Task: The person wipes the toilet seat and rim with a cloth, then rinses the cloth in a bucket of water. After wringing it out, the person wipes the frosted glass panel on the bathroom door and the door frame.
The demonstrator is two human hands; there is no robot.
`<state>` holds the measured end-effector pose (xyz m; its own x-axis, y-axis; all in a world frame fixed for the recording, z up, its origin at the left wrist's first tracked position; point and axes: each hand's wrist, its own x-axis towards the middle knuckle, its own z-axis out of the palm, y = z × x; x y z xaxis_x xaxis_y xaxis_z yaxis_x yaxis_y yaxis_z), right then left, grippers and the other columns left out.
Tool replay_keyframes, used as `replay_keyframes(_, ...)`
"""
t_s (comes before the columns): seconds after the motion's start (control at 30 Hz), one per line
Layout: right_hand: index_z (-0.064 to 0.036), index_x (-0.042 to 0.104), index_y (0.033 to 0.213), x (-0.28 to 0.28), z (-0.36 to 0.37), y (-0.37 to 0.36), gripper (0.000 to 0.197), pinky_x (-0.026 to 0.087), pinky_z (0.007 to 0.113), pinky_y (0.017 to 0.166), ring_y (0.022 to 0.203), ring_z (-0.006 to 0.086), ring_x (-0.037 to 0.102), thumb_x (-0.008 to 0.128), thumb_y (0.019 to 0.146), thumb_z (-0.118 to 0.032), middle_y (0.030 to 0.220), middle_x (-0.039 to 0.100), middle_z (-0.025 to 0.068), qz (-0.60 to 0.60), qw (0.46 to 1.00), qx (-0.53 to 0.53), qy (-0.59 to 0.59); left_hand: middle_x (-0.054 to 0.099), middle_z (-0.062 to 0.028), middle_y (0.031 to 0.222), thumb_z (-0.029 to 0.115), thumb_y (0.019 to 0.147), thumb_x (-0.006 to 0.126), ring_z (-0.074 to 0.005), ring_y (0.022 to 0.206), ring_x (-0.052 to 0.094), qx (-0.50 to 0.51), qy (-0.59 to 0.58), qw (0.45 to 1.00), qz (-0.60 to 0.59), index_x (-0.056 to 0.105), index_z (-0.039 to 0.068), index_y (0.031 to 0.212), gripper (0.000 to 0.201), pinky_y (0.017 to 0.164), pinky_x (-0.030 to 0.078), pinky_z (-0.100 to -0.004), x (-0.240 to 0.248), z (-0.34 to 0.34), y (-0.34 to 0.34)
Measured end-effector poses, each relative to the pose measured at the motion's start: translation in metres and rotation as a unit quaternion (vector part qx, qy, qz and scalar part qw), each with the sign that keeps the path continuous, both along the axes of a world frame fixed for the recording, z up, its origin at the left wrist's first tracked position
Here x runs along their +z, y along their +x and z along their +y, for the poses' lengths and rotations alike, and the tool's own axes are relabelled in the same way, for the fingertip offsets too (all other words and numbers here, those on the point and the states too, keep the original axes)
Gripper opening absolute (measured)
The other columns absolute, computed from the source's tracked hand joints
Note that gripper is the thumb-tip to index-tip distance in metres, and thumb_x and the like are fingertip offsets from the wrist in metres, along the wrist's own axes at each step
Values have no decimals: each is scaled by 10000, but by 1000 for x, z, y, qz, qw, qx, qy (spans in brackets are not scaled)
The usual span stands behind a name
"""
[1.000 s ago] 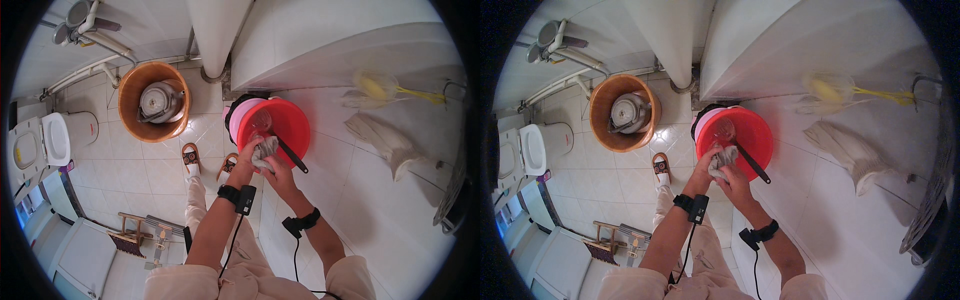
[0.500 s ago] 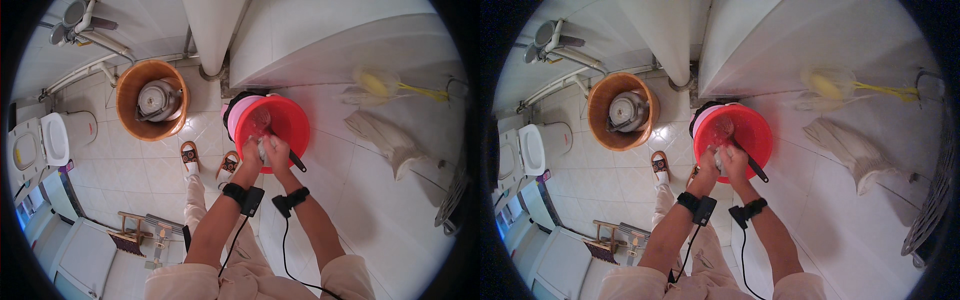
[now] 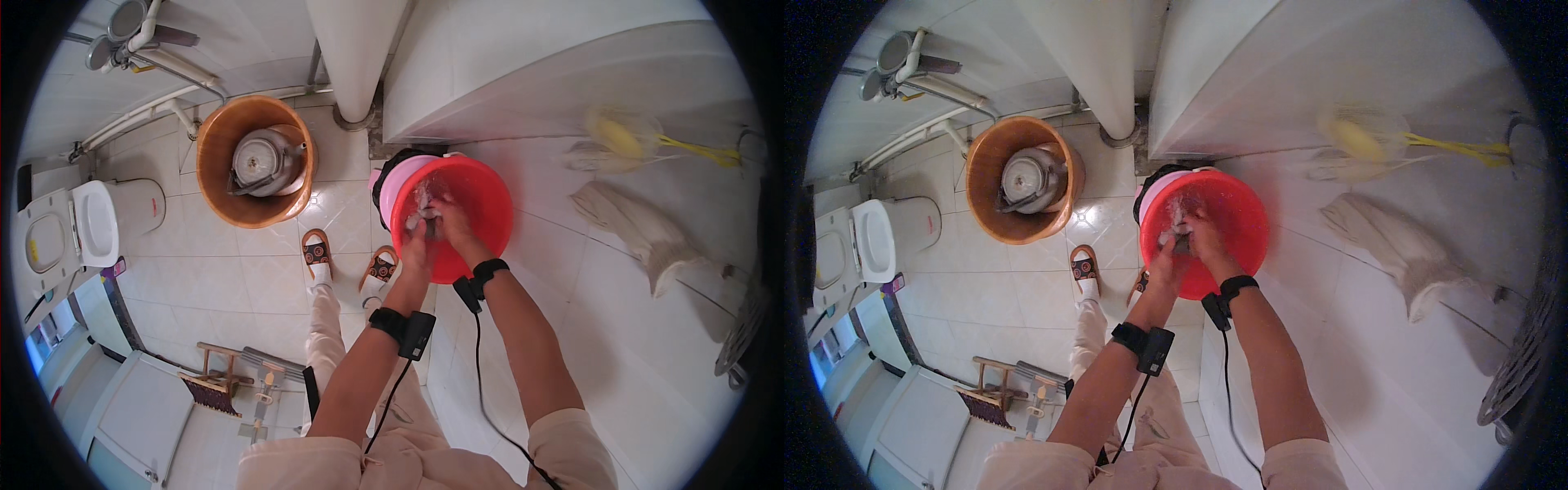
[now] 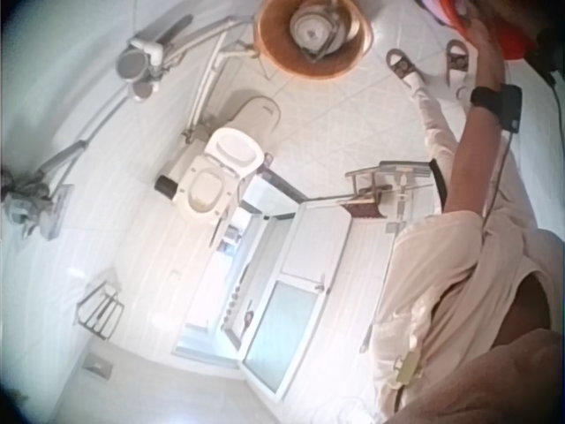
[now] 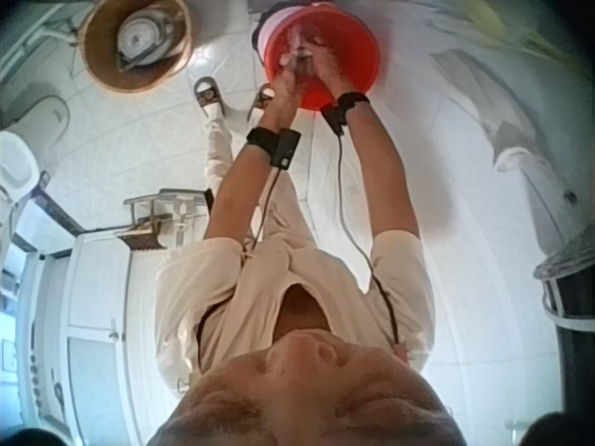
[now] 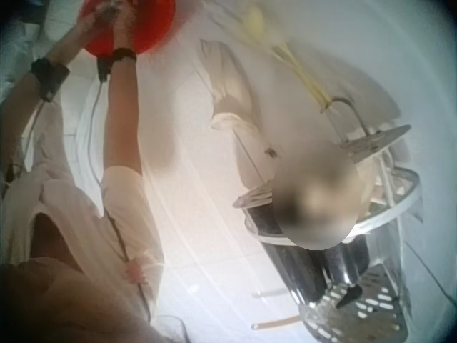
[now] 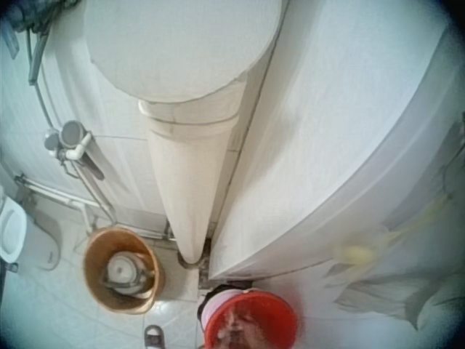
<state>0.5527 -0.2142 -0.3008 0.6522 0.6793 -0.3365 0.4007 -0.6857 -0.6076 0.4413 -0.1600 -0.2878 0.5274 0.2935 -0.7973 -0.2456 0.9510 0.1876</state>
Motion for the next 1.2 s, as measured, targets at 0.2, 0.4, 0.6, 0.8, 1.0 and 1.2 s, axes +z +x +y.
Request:
replay_keyframes(0.2,-46,565,1124,77,7,-2,419,471,389,870,1002,340,598,659,720,13,1057,614,170,3,997,-58,52,497,-78,1297,264,951,558,-244,1182,494,-47,-81,995,-19,409,118,1349,450,981,433,-414,45,7,-3)
replay_keyframes(0.4,-55,567,1133,167,-27,-41,323,483,300,848,979,206,613,655,823,-33,1064,623,95,157,965,-160,136,572,-85,1205,305,957,526,-261,1118,543,-63,-138,979,-136,472,111,1292,391,957,447,-418,97,28,0)
replay_keyframes(0.6,-103,393,1365,151,-35,-34,458,452,352,941,1139,175,526,489,985,-341,1317,487,47,438,749,-416,270,625,-103,1072,324,975,440,-230,869,621,-108,-237,954,-150,494,94,1278,384,750,511,-364,115,31,-17)
replay_keyframes(0.8,-169,299,1438,135,-9,-16,529,417,384,991,1201,215,484,478,975,-351,1390,431,84,566,644,-288,427,634,-121,1041,412,984,395,-217,743,606,-98,-353,861,-353,508,98,1264,436,672,498,-306,120,29,-11)
replay_keyframes(1.0,-102,569,1100,131,-4,22,246,473,310,824,972,145,561,637,866,-132,1044,580,35,483,806,-258,225,628,-117,1039,499,956,445,-182,795,593,-183,-260,905,-282,498,62,1259,534,680,495,-305,121,35,-12)
replay_keyframes(1.2,-70,599,923,115,-3,33,174,493,312,715,805,144,592,696,778,-83,848,605,13,450,867,-195,93,630,-64,1019,482,857,644,-166,844,607,-378,-109,902,-175,499,76,1261,590,704,488,-315,97,35,-7)
